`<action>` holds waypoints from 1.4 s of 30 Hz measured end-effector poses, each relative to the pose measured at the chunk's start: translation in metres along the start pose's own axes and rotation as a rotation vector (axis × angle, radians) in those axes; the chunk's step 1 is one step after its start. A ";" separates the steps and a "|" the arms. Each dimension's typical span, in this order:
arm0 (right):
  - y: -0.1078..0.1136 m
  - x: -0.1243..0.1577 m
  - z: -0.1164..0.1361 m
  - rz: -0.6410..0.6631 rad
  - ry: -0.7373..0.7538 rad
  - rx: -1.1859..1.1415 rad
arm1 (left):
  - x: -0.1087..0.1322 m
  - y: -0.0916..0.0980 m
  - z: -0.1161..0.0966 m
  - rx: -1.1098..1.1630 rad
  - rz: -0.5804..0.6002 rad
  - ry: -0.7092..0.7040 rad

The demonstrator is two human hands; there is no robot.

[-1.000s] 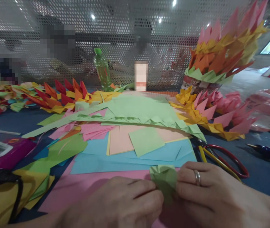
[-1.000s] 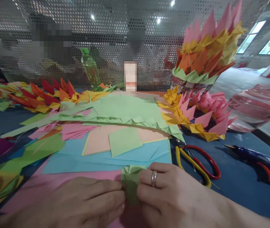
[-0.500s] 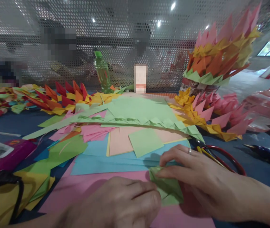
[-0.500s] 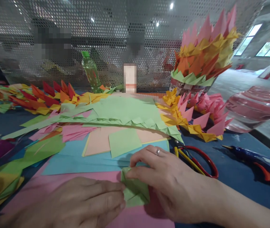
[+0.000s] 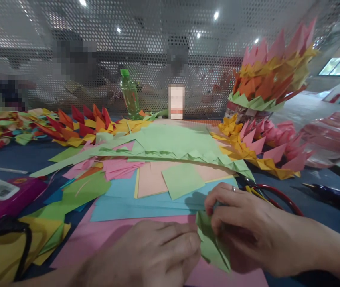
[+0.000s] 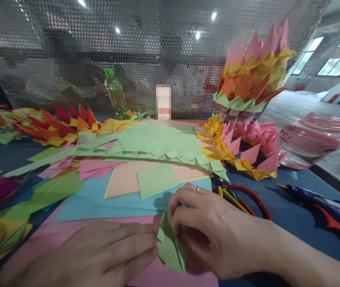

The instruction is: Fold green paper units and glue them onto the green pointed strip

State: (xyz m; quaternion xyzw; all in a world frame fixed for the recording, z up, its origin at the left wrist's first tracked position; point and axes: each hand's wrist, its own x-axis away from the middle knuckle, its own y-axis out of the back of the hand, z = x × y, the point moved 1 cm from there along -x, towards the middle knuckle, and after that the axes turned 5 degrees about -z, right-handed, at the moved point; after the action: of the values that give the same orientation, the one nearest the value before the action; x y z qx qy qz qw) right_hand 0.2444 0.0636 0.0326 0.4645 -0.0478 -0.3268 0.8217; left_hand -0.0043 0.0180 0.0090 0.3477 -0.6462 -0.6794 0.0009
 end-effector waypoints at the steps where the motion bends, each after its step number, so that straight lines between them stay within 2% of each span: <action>1: -0.001 0.000 -0.001 -0.021 -0.006 0.001 | -0.003 0.000 0.001 -0.007 -0.037 -0.002; 3: -0.005 0.000 -0.002 -0.063 -0.019 -0.007 | -0.008 0.001 0.002 -0.020 -0.113 -0.019; 4: -0.007 0.000 -0.003 -0.080 -0.026 -0.016 | -0.008 0.001 0.001 -0.011 -0.146 -0.083; 5: -0.009 0.000 -0.003 -0.096 -0.034 -0.025 | -0.009 0.001 0.002 -0.011 -0.143 -0.061; 9: -0.017 0.000 -0.003 -0.139 -0.078 -0.005 | -0.006 0.003 0.001 0.048 -0.036 0.058; 12: -0.022 0.001 -0.002 -0.139 -0.074 0.020 | -0.004 0.005 -0.001 0.078 0.022 0.076; 17: -0.025 0.005 -0.005 -0.073 -0.041 -0.022 | -0.002 0.006 0.000 0.096 0.037 0.066; 21: -0.024 0.004 -0.007 -0.028 0.045 -0.052 | -0.003 0.007 0.002 0.039 0.021 -0.051; 23: -0.023 0.002 -0.007 -0.021 0.066 -0.063 | -0.002 0.007 0.003 0.006 0.029 -0.061; 27: -0.020 -0.001 -0.005 -0.028 0.069 -0.091 | 0.002 0.006 0.001 -0.022 0.084 -0.048; 31: -0.019 -0.001 -0.005 -0.006 0.047 -0.110 | 0.002 0.006 -0.002 -0.031 0.082 -0.037; 35: -0.018 0.000 -0.008 -0.012 0.045 -0.164 | 0.001 0.006 -0.001 0.025 0.125 -0.085; 42: -0.014 0.004 -0.006 0.036 0.074 -0.147 | 0.000 0.000 0.002 0.109 0.167 -0.024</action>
State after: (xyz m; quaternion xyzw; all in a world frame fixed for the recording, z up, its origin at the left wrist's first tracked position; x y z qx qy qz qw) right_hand 0.2432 0.0608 0.0166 0.4139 -0.0015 -0.2971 0.8605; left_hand -0.0048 0.0199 0.0088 0.2839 -0.7090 -0.6448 0.0307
